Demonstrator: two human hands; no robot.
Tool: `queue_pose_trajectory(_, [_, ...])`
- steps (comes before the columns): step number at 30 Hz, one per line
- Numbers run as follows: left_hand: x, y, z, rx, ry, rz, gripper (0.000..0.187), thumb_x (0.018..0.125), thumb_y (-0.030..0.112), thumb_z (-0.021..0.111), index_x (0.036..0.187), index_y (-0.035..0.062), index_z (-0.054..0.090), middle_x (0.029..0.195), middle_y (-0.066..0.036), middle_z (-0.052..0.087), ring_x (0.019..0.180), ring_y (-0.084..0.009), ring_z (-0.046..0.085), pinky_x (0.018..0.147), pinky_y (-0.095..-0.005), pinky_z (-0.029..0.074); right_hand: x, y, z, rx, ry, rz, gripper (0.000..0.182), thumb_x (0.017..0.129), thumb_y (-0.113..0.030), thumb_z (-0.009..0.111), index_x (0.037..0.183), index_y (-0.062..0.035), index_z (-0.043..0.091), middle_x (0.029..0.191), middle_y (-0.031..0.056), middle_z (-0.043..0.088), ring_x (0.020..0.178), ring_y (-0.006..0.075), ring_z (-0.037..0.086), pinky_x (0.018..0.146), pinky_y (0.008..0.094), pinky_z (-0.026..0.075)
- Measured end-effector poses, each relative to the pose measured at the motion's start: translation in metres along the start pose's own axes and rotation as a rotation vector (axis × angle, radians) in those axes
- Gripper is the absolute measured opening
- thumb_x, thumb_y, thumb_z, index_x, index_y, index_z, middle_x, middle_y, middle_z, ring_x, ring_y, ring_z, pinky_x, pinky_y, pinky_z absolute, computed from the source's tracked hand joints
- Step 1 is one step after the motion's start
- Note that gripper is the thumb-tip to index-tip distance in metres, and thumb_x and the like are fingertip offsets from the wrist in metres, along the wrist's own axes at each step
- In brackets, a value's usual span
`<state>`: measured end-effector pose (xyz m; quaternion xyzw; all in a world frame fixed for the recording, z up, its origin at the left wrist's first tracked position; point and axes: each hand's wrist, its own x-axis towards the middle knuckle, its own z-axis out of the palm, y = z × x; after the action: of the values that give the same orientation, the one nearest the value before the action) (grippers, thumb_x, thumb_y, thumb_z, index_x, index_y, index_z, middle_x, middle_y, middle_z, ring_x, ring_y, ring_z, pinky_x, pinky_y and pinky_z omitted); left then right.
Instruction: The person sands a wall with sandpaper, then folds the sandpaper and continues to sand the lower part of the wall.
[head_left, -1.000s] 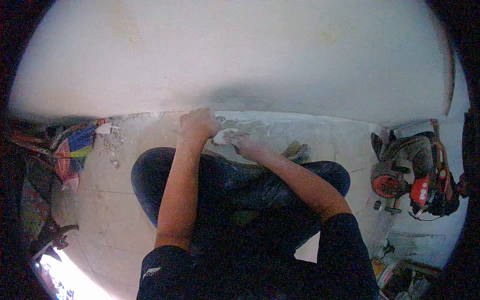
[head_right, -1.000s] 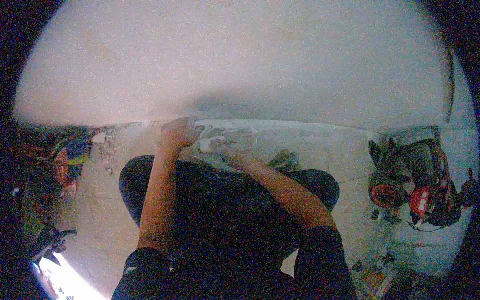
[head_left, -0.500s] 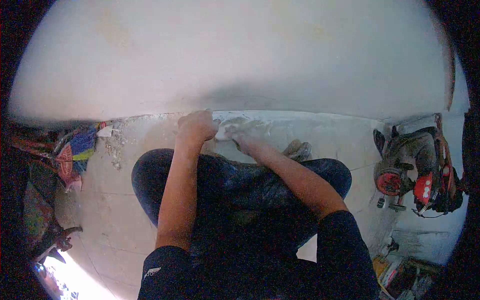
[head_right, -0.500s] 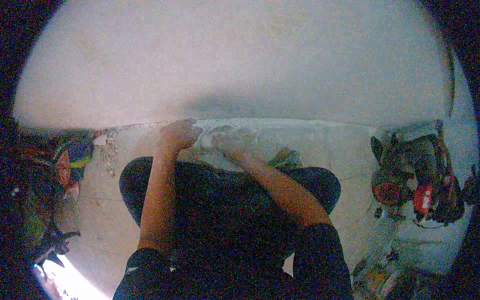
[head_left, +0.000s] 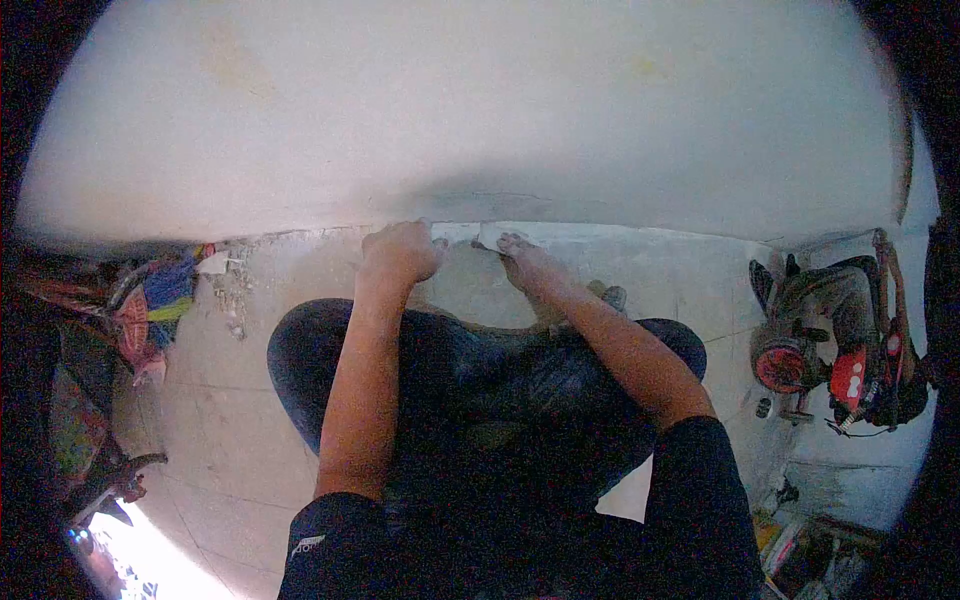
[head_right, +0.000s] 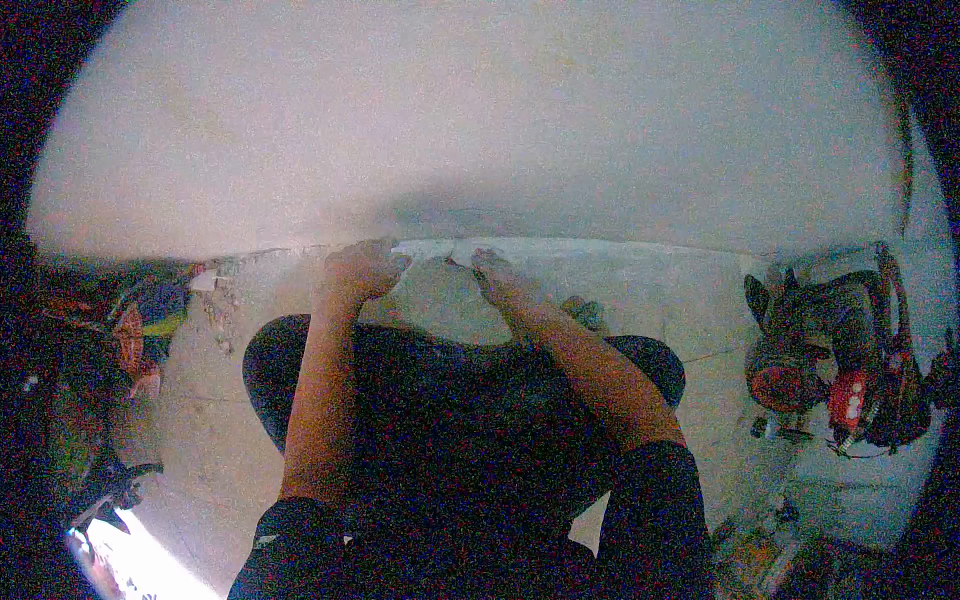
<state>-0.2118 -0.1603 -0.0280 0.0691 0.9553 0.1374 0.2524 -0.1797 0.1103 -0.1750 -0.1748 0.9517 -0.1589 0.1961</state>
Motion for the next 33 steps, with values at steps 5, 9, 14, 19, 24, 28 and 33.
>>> queue_pose_trajectory(5, [-0.002, 0.002, 0.002, 0.001, -0.004, 0.026, 0.052, 0.101, 0.049, 0.054, 0.131, 0.0093, 0.066, 0.127, -0.017, 0.071, 0.121, -0.0361, 0.066, 0.1, -0.0528, 0.052, -0.015, 0.002, 0.024, -0.002, -0.105, -0.28, 0.049, 0.093, -0.01, 0.064, 0.142, -0.0079, 0.056, 0.148, 0.0179, 0.056, 0.133, 0.0391, 0.055, 0.114, 0.045, 0.044])
queue_pose_trajectory(9, [0.003, 0.001, 0.01, 0.017, 0.031, 0.033, 0.051, 0.101, 0.05, 0.053, 0.129, 0.0091, 0.066, 0.125, -0.017, 0.071, 0.12, -0.0361, 0.067, 0.1, -0.0525, 0.052, -0.009, 0.022, 0.028, 0.282, -0.129, -0.07, 0.05, 0.095, -0.012, 0.064, 0.144, -0.0089, 0.055, 0.149, 0.017, 0.055, 0.133, 0.0382, 0.056, 0.114, 0.0446, 0.044])
queue_pose_trajectory(14, [0.006, -0.003, 0.01, -0.008, -0.003, 0.054, 0.053, 0.102, 0.051, 0.052, 0.13, 0.0086, 0.066, 0.128, -0.017, 0.07, 0.12, -0.0363, 0.066, 0.101, -0.0526, 0.051, -0.005, 0.018, -0.008, 0.541, -0.032, 0.126, 0.051, 0.096, -0.015, 0.064, 0.146, -0.0099, 0.054, 0.154, 0.0151, 0.052, 0.137, 0.0362, 0.053, 0.116, 0.0438, 0.043])
queue_pose_trajectory(19, [0.005, 0.0, 0.011, -0.032, 0.006, 0.063, 0.056, 0.103, 0.053, 0.048, 0.132, 0.0087, 0.066, 0.131, -0.018, 0.069, 0.121, -0.0366, 0.066, 0.101, -0.0529, 0.051, -0.028, 0.033, 0.003, -0.24, -0.11, -0.444, 0.05, 0.099, -0.016, 0.062, 0.148, -0.0092, 0.052, 0.157, 0.0151, 0.048, 0.142, 0.0338, 0.048, 0.119, 0.0438, 0.04])
queue_pose_trajectory(24, [0.009, 0.001, 0.015, -0.014, 0.003, 0.084, 0.059, 0.103, 0.056, 0.048, 0.132, 0.0085, 0.066, 0.132, -0.018, 0.068, 0.121, -0.0368, 0.066, 0.101, -0.0534, 0.05, -0.04, 0.046, -0.058, 0.028, -0.309, -0.053, 0.046, 0.104, -0.021, 0.054, 0.148, -0.0109, 0.052, 0.154, 0.0165, 0.05, 0.14, 0.0352, 0.048, 0.116, 0.0451, 0.043])
queue_pose_trajectory(28, [0.007, 0.002, 0.015, -0.014, -0.027, 0.019, 0.064, 0.101, 0.063, 0.047, 0.135, 0.0132, 0.065, 0.138, -0.014, 0.065, 0.127, -0.0361, 0.062, 0.106, -0.053, 0.047, -0.044, 0.047, -0.057, -0.176, -0.372, -0.022, 0.052, 0.101, -0.014, 0.058, 0.151, -0.0085, 0.048, 0.16, 0.0168, 0.043, 0.149, 0.0349, 0.038, 0.122, 0.0446, 0.036])
queue_pose_trajectory(33, [0.011, 0.007, 0.009, 0.02, -0.142, -0.004, 0.067, 0.1, 0.068, 0.046, 0.142, 0.0178, 0.061, 0.148, -0.011, 0.06, 0.134, -0.0356, 0.058, 0.112, -0.0524, 0.044, -0.045, 0.061, -0.027, -0.072, -0.274, -0.276, 0.051, 0.101, -0.015, 0.057, 0.151, -0.0077, 0.048, 0.16, 0.0172, 0.044, 0.148, 0.0351, 0.04, 0.122, 0.0444, 0.037])
